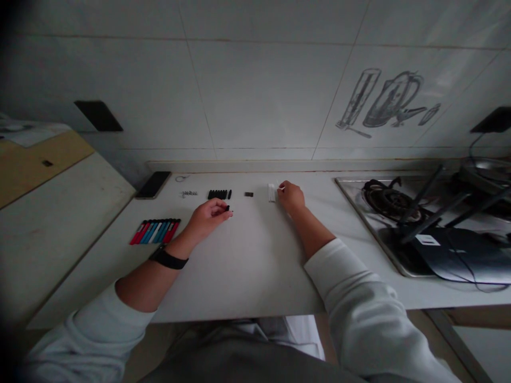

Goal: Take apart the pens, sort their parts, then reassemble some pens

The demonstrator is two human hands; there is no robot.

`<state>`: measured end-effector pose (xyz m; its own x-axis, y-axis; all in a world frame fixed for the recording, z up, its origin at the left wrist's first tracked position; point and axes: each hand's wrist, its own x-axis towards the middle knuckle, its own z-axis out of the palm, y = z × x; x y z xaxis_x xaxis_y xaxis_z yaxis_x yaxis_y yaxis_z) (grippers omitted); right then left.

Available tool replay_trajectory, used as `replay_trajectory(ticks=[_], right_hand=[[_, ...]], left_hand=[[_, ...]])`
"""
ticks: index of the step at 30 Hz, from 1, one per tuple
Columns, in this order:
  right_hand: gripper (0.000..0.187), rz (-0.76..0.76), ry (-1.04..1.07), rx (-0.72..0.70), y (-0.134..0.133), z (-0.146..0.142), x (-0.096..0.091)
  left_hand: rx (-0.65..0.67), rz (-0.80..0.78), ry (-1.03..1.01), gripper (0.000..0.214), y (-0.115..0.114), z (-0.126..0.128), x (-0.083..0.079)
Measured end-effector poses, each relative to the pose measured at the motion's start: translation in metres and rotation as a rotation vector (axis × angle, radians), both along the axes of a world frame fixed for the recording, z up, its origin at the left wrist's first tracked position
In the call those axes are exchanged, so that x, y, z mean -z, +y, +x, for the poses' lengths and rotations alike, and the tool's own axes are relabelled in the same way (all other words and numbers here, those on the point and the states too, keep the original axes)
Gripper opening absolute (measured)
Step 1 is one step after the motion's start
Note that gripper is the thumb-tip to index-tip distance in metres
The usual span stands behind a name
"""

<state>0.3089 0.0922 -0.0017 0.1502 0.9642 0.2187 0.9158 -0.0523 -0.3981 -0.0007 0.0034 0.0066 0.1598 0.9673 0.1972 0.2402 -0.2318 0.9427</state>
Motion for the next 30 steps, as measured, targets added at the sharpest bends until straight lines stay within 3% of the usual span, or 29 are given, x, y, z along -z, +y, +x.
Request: replay_trajectory(ticks=[7, 21, 30], right_hand=[[0.032, -0.092, -0.115, -0.065, 0.002, -0.003, -0.001], [0.033, -0.128, -0.124, -0.135, 0.000, 0.002, -0.001], [0.035, -0.176, -0.104, -0.302, 0.003, 0.015, -0.004]], left_hand=[[-0.031, -0.001, 0.002, 0.029, 0.002, -0.001, 0.000], [-0.027, -0.005, -0.007, 0.030, 0.002, -0.004, -0.002], [-0.028, 0.007, -0.015, 0.032, 0.004, -0.007, -0.003]])
